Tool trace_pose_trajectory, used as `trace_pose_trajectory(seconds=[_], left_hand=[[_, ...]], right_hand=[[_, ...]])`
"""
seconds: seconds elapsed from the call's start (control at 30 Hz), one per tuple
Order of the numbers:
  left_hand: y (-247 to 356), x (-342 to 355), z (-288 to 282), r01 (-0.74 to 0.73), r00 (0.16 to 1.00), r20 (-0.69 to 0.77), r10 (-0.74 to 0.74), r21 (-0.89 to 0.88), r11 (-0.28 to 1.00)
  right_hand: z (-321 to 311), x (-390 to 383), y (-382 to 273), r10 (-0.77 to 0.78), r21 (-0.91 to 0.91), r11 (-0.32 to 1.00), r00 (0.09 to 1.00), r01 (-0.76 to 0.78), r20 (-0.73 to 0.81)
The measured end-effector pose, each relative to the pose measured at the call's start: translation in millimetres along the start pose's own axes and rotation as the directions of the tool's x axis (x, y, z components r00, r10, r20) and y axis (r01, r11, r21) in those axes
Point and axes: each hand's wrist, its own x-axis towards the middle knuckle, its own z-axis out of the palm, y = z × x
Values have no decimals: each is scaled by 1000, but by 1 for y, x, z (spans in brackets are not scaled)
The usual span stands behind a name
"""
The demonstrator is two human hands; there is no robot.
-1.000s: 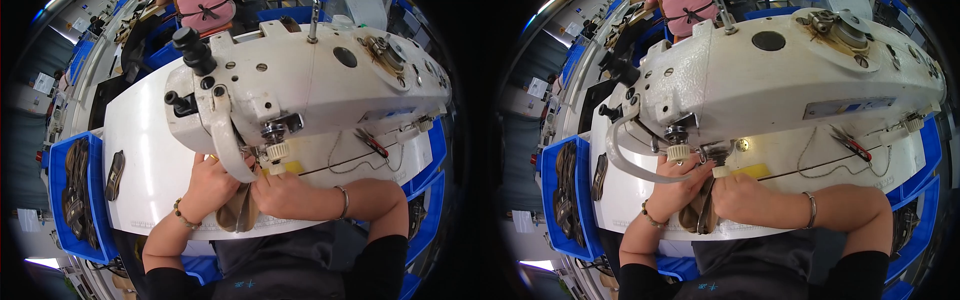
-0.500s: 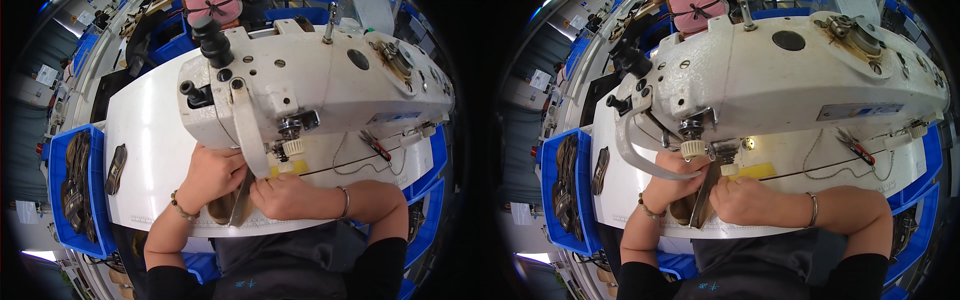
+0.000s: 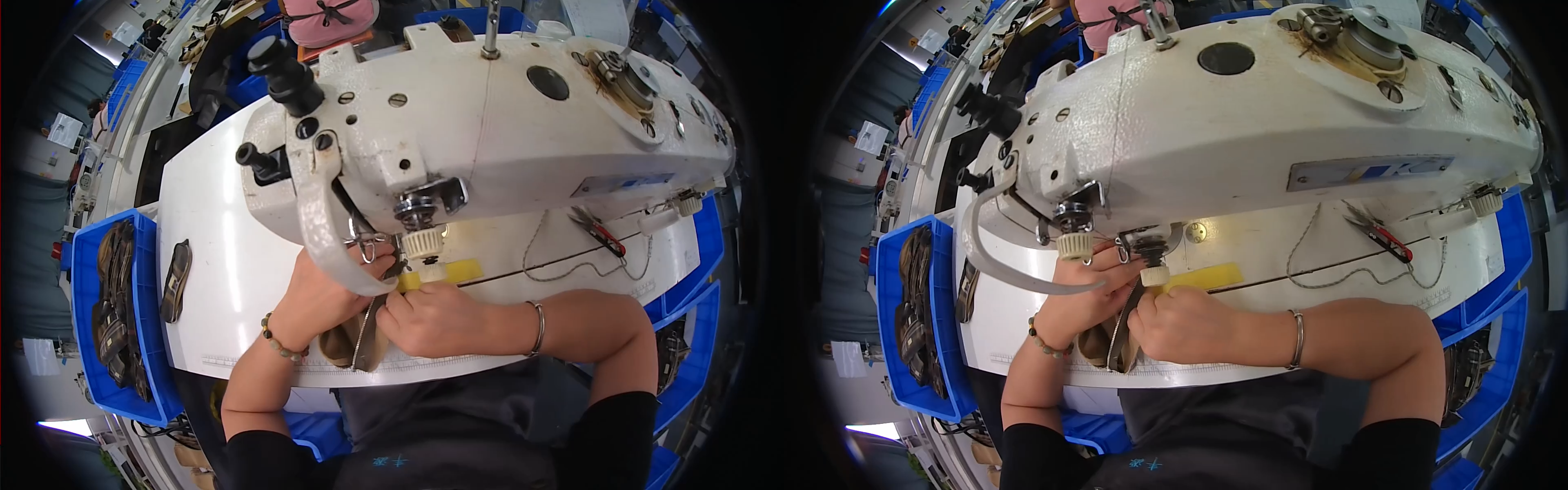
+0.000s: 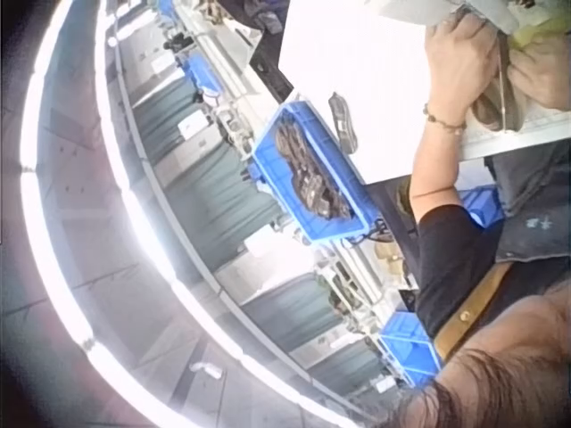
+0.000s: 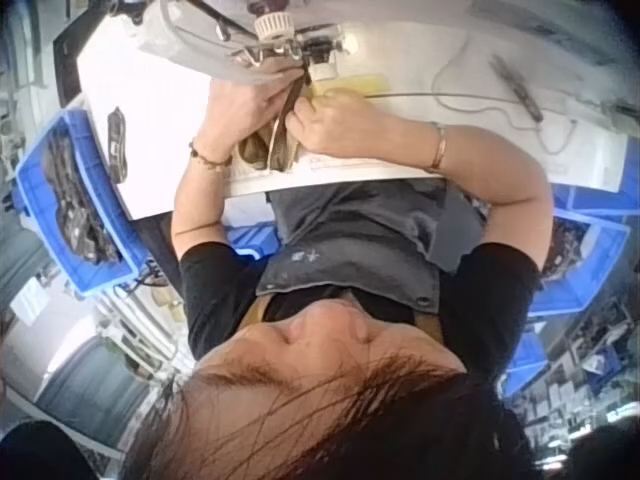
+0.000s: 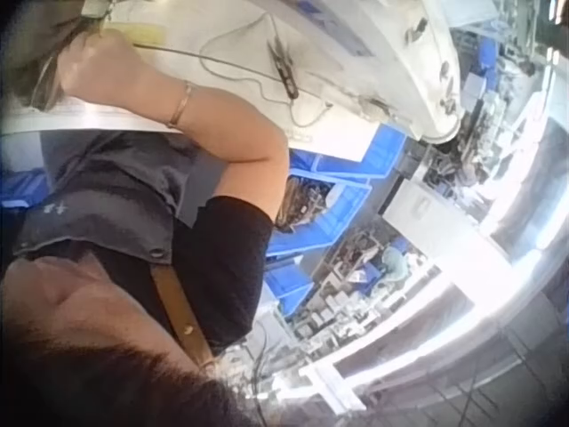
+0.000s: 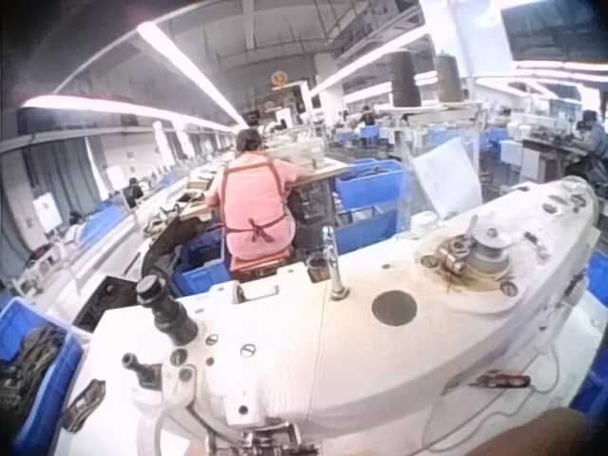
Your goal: Sewing and sorting shoe insoles in a workshop.
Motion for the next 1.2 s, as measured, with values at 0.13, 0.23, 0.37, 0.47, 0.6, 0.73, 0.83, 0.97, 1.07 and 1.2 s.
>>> trace_pose_trajectory(seconds=[0.13,0.23,0.37,0.47,0.6,0.73,0.83,0.97,1.07,1.2], left_hand=[[-10,-2,-2,46,998,47,-44,-58,997],[-14,-4,-1,104,991,92,-95,-99,990],[-19,-5,1,17,1000,-12,-18,-101,995],[-19,-7,-4,33,998,56,-31,-41,999],[-16,-3,-7,46,994,99,-42,-35,998],[-10,0,-6,38,996,78,-33,-57,998],[-8,0,-4,49,995,92,-44,-48,998],[-10,-3,-2,79,985,158,-74,-28,996],[-9,-2,2,101,986,134,-96,-25,995],[-6,0,4,107,994,25,-105,-88,990]], right_hand=[[1,-1,0,88,-77,993,996,-90,-21],[3,0,4,125,-150,981,992,-123,8],[5,4,10,73,-82,994,997,-70,40],[6,6,13,39,-95,995,999,-36,30],[9,9,17,16,-140,990,1000,-17,-5],[4,6,19,5,-67,998,1000,-4,13],[-2,5,19,3,-48,999,999,-1,35],[-3,6,21,22,-5,1000,999,-22,26],[-3,3,22,36,9,999,999,-36,32],[-3,-2,25,22,21,1000,999,-23,34]])
